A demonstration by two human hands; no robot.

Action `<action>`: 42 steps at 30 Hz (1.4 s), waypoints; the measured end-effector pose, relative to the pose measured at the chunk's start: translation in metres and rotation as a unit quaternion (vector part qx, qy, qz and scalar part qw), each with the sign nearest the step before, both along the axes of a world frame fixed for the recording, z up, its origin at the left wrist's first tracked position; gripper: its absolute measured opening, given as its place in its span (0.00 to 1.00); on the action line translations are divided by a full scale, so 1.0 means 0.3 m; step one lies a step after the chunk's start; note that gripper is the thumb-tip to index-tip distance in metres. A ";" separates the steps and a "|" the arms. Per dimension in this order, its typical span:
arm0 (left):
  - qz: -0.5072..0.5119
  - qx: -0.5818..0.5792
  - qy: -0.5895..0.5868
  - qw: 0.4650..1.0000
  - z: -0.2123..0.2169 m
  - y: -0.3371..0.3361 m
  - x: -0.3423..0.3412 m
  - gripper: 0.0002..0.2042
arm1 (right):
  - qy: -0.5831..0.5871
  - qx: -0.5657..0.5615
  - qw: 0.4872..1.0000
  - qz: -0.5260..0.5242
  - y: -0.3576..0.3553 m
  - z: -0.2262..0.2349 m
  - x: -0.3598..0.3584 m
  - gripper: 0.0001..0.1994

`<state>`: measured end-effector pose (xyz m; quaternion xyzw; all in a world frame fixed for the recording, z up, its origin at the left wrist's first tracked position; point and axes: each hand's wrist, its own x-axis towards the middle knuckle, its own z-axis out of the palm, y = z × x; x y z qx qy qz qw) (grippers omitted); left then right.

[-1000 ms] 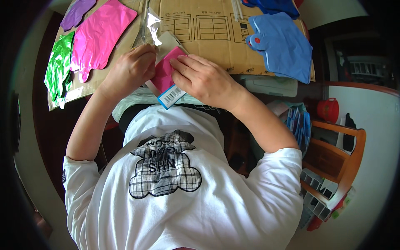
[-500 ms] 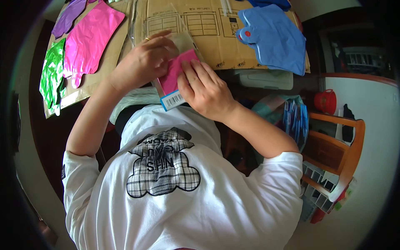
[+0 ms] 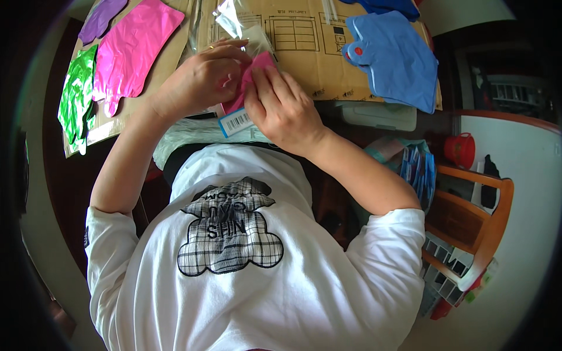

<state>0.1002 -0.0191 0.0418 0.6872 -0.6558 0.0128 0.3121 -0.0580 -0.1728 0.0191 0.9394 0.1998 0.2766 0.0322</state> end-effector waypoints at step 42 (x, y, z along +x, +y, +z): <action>0.201 -0.150 0.871 0.422 0.005 0.199 -0.319 0.13 | 0.020 0.021 0.996 0.079 0.112 0.119 -0.056 0.11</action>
